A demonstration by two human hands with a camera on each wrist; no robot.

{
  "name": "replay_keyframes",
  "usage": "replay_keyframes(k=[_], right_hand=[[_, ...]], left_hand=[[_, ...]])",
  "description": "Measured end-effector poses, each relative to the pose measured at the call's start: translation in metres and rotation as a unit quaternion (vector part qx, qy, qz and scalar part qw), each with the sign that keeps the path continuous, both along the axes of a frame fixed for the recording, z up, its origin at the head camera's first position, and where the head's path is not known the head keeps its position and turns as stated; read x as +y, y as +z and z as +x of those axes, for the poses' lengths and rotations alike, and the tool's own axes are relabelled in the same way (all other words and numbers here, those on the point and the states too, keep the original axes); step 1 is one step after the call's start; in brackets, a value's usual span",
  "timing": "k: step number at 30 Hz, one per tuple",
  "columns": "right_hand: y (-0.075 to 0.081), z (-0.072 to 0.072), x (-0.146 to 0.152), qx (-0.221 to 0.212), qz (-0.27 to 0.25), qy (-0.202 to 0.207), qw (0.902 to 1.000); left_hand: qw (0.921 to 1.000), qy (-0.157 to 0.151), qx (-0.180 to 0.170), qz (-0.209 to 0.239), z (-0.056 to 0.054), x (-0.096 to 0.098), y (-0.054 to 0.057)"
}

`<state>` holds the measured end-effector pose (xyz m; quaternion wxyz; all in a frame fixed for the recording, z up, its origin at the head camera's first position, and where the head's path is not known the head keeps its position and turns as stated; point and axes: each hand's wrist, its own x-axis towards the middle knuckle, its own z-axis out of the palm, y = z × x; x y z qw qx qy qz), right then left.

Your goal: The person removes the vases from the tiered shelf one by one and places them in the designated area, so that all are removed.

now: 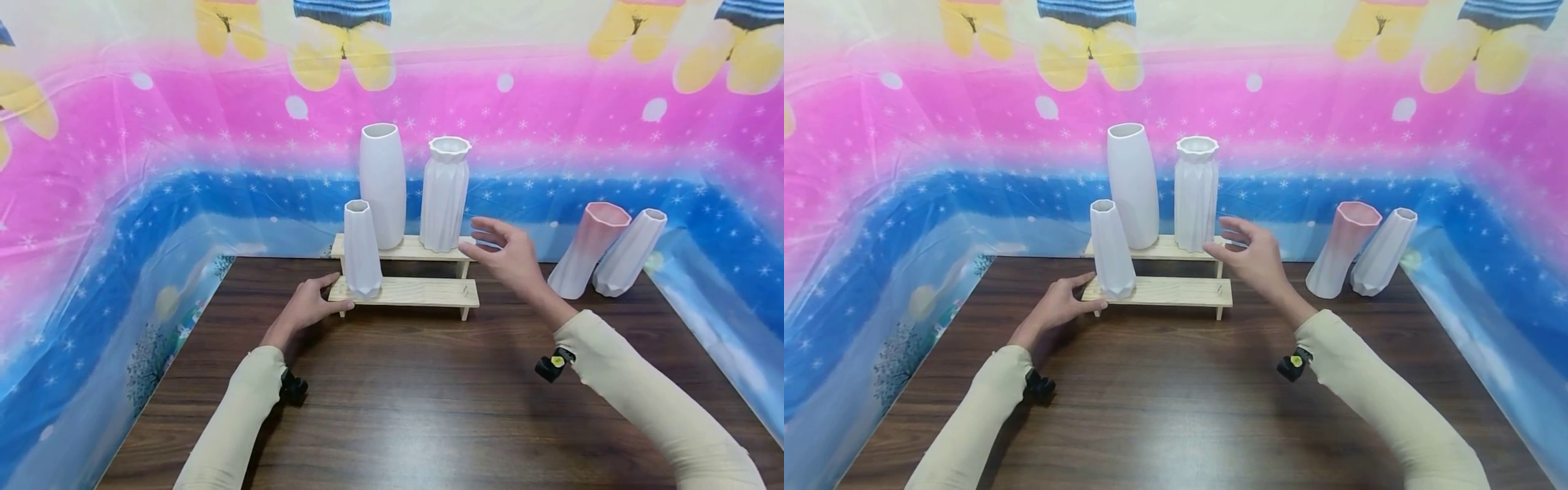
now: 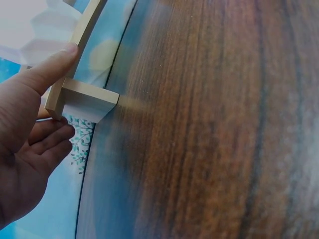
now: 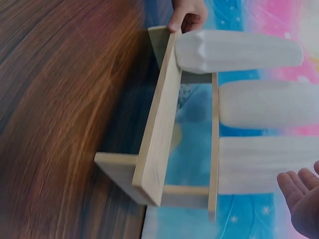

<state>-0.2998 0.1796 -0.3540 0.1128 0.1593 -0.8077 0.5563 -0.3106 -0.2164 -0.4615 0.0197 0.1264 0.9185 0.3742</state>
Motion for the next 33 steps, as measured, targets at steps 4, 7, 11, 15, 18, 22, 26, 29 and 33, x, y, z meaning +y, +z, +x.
replay_keyframes(k=[4, 7, 11, 15, 18, 22, 26, 29, 33], right_hand=[[-0.001, -0.001, -0.013, -0.003, -0.011, 0.023, 0.9997], [-0.002, -0.002, -0.022, 0.002, -0.023, 0.042, 0.9988], [-0.004, -0.004, -0.033, 0.008, -0.032, 0.061, 0.9976], [-0.005, -0.005, -0.046, 0.006, -0.027, 0.066, 0.9975], [-0.005, -0.006, -0.057, -0.001, -0.027, 0.068, 0.9973], [-0.008, -0.008, -0.072, -0.015, -0.028, 0.07, 0.9971], [-0.01, -0.01, -0.088, -0.022, -0.043, 0.078, 0.9958], [-0.013, -0.011, -0.098, -0.024, -0.063, 0.088, 0.9938], [-0.018, -0.013, -0.109, -0.029, -0.079, 0.097, 0.9917]], left_hand=[[1.0, 0.0, -0.005, 0.001, 0.0, 0.0, 0.0], [1.0, -0.001, -0.005, 0.004, 0.0, 0.0, -0.001], [1.0, -0.001, -0.002, 0.005, 0.0, 0.0, 0.0], [1.0, 0.0, -0.005, 0.003, 0.0, 0.001, 0.001], [1.0, 0.002, -0.007, 0.006, 0.0, 0.001, 0.001], [1.0, 0.002, -0.003, 0.007, 0.001, 0.0, 0.002], [1.0, -0.001, 0.006, 0.004, 0.001, -0.001, 0.001], [0.9999, -0.003, 0.011, 0.001, 0.001, -0.001, 0.0], [0.9999, -0.003, 0.011, 0.001, 0.0, -0.001, -0.001]])
